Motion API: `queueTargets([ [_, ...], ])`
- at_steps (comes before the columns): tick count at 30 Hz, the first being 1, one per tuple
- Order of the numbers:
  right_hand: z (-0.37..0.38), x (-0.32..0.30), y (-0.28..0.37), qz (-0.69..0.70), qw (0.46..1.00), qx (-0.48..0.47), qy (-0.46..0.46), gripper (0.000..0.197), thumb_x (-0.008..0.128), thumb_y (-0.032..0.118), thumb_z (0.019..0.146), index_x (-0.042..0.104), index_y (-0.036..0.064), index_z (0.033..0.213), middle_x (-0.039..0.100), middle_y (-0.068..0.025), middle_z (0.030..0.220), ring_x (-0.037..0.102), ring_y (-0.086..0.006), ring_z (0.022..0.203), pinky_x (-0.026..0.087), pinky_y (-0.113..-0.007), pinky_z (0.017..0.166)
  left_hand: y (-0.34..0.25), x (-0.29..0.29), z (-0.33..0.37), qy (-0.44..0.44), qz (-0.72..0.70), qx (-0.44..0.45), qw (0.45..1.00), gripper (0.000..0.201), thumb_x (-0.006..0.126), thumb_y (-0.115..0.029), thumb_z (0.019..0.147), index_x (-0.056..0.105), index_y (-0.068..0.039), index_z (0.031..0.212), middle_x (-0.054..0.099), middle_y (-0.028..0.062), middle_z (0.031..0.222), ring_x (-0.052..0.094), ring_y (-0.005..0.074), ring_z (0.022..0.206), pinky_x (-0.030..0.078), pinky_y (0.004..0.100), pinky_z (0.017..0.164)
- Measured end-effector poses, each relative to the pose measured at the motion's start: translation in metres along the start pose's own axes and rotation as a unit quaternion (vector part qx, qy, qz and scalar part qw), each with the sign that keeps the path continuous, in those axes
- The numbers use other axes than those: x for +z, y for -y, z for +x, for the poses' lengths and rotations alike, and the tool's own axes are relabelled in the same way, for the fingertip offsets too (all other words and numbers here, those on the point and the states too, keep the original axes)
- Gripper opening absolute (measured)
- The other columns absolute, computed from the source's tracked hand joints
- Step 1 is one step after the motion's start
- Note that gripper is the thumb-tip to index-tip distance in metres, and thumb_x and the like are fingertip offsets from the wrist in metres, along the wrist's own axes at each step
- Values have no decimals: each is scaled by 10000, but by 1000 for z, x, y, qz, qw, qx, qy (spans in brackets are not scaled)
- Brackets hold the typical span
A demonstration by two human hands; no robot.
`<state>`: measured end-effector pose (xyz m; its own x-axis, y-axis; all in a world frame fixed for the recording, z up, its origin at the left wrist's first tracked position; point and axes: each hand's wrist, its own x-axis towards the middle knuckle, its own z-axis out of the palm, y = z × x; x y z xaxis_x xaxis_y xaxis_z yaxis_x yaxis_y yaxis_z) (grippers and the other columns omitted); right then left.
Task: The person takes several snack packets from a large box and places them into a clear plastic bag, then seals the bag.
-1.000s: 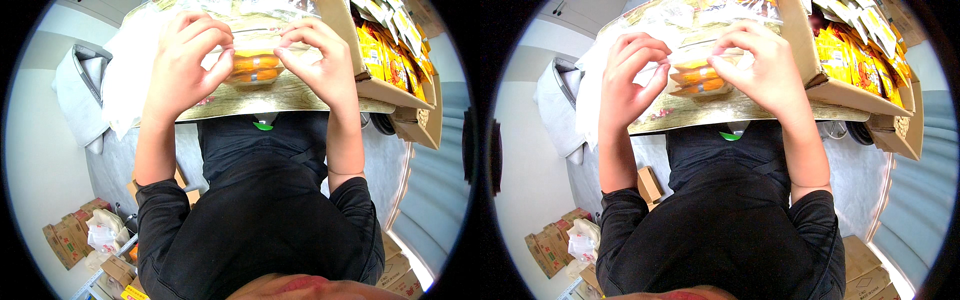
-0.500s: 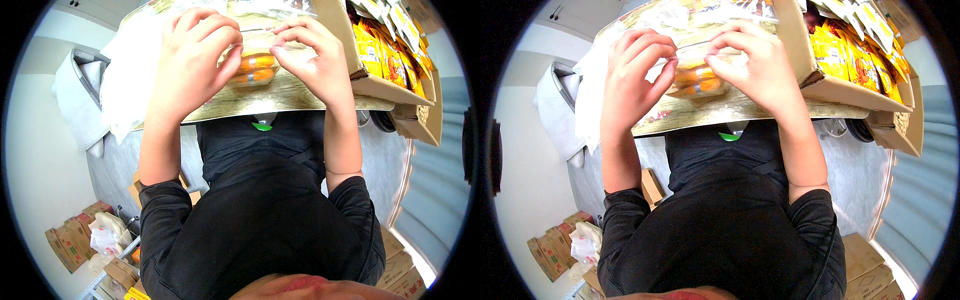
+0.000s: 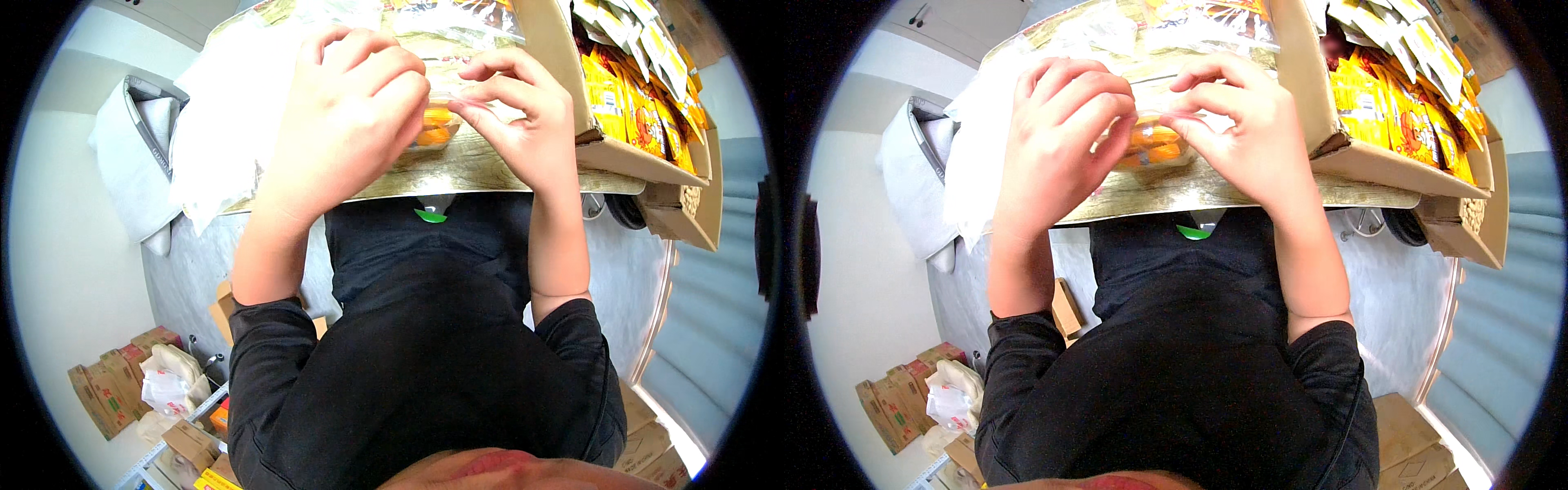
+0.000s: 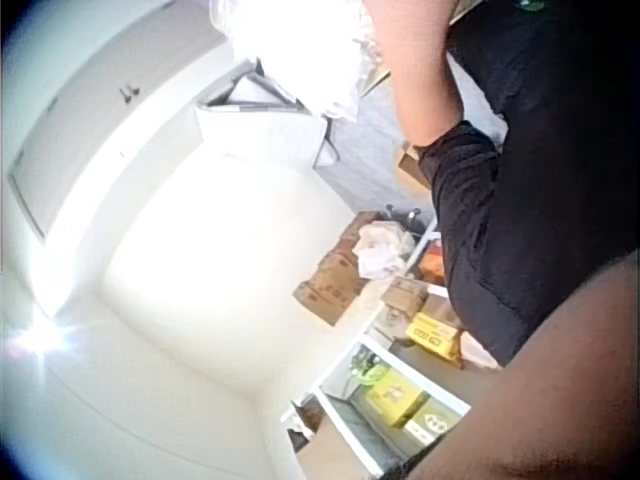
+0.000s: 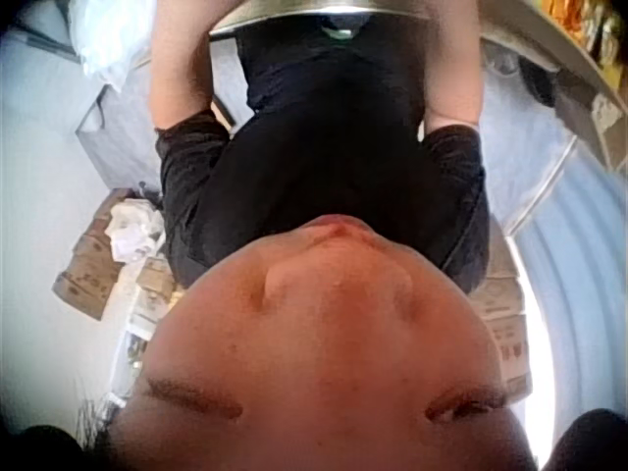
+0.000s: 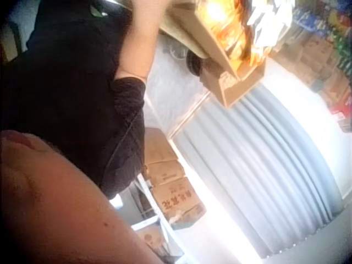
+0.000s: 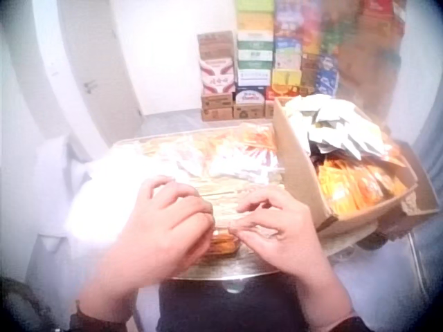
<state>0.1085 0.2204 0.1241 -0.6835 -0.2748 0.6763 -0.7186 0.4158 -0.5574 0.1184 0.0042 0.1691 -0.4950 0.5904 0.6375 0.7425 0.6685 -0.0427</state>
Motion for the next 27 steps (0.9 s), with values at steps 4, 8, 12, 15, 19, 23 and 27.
queueTargets([
  [4,0,0,4,15,1000,15,-5,155,808,88,760,775,59,909,724,-77,986,709,-230,943,555,-332,855,1,0,-2,6,-22,0,1000,199,766,-34,711,637,-88,853,671,13,915,639,237,980,448,432,955],
  [8,0,2,1,28,1000,7,-10,136,807,80,753,776,60,884,722,-79,985,706,-222,924,555,-337,832,-1,7,-2,15,-30,14,999,190,772,-65,720,632,-83,848,661,26,904,636,233,964,449,439,987],
  [12,1,3,-1,44,999,11,7,96,795,73,763,773,66,856,717,-65,993,694,-215,913,545,-337,805,2,-1,3,51,-21,35,998,179,773,-87,739,632,-85,849,660,42,925,629,248,968,440,432,1006],
  [15,10,6,-15,-42,998,-13,-33,87,776,64,787,770,67,874,717,-57,1003,685,-231,932,539,-348,826,19,-4,8,79,-55,9,995,145,753,-119,781,643,-59,855,667,88,887,641,290,904,488,434,926],
  [19,27,36,-46,-93,983,-1,-156,180,736,43,858,770,85,1030,712,-89,1097,674,-247,1005,547,-355,853,72,7,42,176,32,-141,974,152,674,-200,871,695,-50,855,684,164,809,672,330,729,542,447,643],
  [23,29,44,-32,-42,966,46,-251,514,706,115,896,561,58,1385,635,-111,1261,596,-259,1161,498,-384,969,99,25,105,98,126,-190,969,218,689,-204,880,738,-2,816,699,226,806,689,407,803,552,484,753],
  [27,6,49,-41,-61,974,46,-215,556,700,66,826,544,35,1359,626,-128,1194,519,-315,1198,382,-423,1077,110,48,136,-49,186,-163,968,147,709,-188,818,746,-46,806,705,194,790,711,358,780,570,477,727],
])
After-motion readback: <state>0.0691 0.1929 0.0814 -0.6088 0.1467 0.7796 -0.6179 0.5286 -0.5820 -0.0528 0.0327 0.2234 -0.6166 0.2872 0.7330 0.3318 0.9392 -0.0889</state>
